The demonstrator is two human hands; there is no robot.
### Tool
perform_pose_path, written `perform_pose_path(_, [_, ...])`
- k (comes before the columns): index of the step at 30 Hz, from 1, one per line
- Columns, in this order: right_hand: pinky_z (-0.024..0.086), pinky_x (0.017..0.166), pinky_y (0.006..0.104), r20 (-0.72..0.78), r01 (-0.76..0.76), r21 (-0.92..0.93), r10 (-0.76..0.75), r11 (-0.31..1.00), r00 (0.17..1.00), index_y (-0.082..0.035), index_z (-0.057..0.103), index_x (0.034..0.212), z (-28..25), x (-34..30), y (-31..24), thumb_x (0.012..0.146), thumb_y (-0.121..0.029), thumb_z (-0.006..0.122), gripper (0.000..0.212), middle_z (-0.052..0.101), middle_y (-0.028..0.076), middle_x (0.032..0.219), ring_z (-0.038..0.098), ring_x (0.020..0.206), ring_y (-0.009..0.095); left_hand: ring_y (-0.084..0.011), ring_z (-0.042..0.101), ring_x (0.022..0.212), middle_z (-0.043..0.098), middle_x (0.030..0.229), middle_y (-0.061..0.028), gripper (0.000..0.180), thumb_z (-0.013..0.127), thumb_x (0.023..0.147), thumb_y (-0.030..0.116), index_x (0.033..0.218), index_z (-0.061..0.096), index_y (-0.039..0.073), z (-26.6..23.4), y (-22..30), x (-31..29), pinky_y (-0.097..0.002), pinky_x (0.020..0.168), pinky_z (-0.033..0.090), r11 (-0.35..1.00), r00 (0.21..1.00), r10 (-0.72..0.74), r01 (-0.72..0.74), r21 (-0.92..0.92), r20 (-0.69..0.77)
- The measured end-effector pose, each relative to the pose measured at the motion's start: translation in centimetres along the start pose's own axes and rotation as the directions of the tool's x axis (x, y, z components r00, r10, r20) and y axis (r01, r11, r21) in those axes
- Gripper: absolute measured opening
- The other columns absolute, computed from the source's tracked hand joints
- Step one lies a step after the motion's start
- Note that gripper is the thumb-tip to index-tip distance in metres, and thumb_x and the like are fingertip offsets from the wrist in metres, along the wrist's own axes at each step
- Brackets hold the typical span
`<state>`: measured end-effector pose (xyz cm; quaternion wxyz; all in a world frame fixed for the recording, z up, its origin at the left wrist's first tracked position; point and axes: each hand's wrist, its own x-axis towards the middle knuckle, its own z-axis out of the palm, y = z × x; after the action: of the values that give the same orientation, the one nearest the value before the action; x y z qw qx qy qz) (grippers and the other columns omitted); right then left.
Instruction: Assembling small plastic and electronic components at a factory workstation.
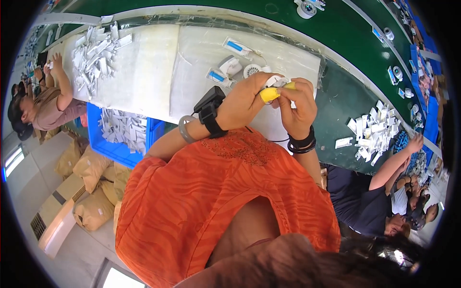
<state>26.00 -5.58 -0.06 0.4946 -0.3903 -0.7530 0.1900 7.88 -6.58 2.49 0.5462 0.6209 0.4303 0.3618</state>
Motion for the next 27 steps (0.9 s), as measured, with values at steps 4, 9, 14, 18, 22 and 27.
perform_pose_path(4, [0.048, 0.078, 0.0364, 0.004, -0.002, -0.006, 0.002, 1.0, 1.0, -0.006, 0.067, 0.095, 0.3, -0.3, 0.2, 0.069, 0.005, 0.077, 0.03, 0.059, 0.01, 0.091, 0.057, 0.087, 0.03, -0.0258, 0.062, 0.077, 0.061, 0.095, -0.0135, 0.031, 0.049, 0.094, 0.007, 0.125, 0.052, 0.001, -0.2, 0.0, 0.2, -0.034, 0.072, 0.05, 0.999, 0.999, -0.042, 0.042, -0.028, -0.008])
perform_pose_path(9, [0.047, 0.082, 0.0296, 0.33, -0.654, 0.686, 0.665, 0.319, 0.67, -0.006, 0.05, 0.131, 0.6, -1.2, 2.1, 0.097, -0.021, 0.059, 0.039, 0.06, 0.005, 0.109, 0.059, 0.098, 0.016, -0.0101, 0.055, 0.063, 0.057, 0.086, -0.0064, 0.027, 0.05, 0.097, 0.01, 0.123, 0.051, 0.002, -1.0, 0.2, 0.9, -0.0255, 0.057, 0.048, 0.921, 0.975, -0.112, 0.175, -0.349, 0.193])
perform_pose_path(14, [0.056, 0.078, 0.0285, 0.575, -0.77, 0.594, 0.547, 0.232, 0.608, -0.003, 0.044, 0.136, 0.9, -1.0, 2.1, 0.096, -0.023, 0.061, 0.049, 0.055, 0.01, 0.125, 0.06, 0.104, 0.015, -0.0095, 0.056, 0.068, 0.059, 0.089, -0.0054, 0.029, 0.055, 0.098, 0.014, 0.122, 0.046, 0.002, -1.2, 0.2, 0.6, -0.0242, 0.059, 0.048, 0.959, 0.993, -0.121, 0.121, -0.256, 0.015])
perform_pose_path(18, [0.056, 0.08, 0.03, 0.125, -0.578, 0.305, 0.57, 0.757, 0.812, -0.002, 0.045, 0.133, 0.9, 0.0, 2.1, 0.079, -0.014, 0.079, 0.065, 0.053, 0.013, 0.123, 0.06, 0.104, 0.019, -0.0152, 0.065, 0.077, 0.066, 0.101, -0.011, 0.024, 0.06, 0.095, 0.012, 0.114, 0.051, 0.0, -2.1, -1.5, 0.6, -0.028, 0.066, 0.054, 0.904, 0.953, -0.29, 0.242, -0.353, -0.089])
perform_pose_path(22, [0.055, 0.081, 0.0318, 0.04, -0.516, 0.164, 0.517, 0.841, 0.855, -0.003, 0.047, 0.131, 0.6, 0.4, 2.7, 0.072, -0.014, 0.084, 0.07, 0.052, 0.013, 0.123, 0.06, 0.106, 0.023, -0.0201, 0.069, 0.085, 0.068, 0.106, -0.0139, 0.021, 0.061, 0.094, 0.011, 0.11, 0.054, -0.001, -2.4, -3.8, 0.3, -0.0305, 0.069, 0.059, 0.847, 0.897, -0.418, 0.326, -0.42, -0.145])
perform_pose_path(27, [0.056, 0.082, 0.0323, 0.076, -0.508, 0.144, 0.502, 0.849, 0.861, -0.004, 0.049, 0.13, 0.7, 1.1, 2.6, 0.072, -0.014, 0.084, 0.069, 0.052, 0.012, 0.123, 0.06, 0.106, 0.023, -0.0175, 0.07, 0.083, 0.068, 0.099, -0.0108, 0.022, 0.065, 0.092, 0.009, 0.108, 0.056, -0.002, -2.5, -4.2, 0.3, -0.0261, 0.065, 0.056, 0.841, 0.9, -0.403, 0.294, -0.455, -0.163])
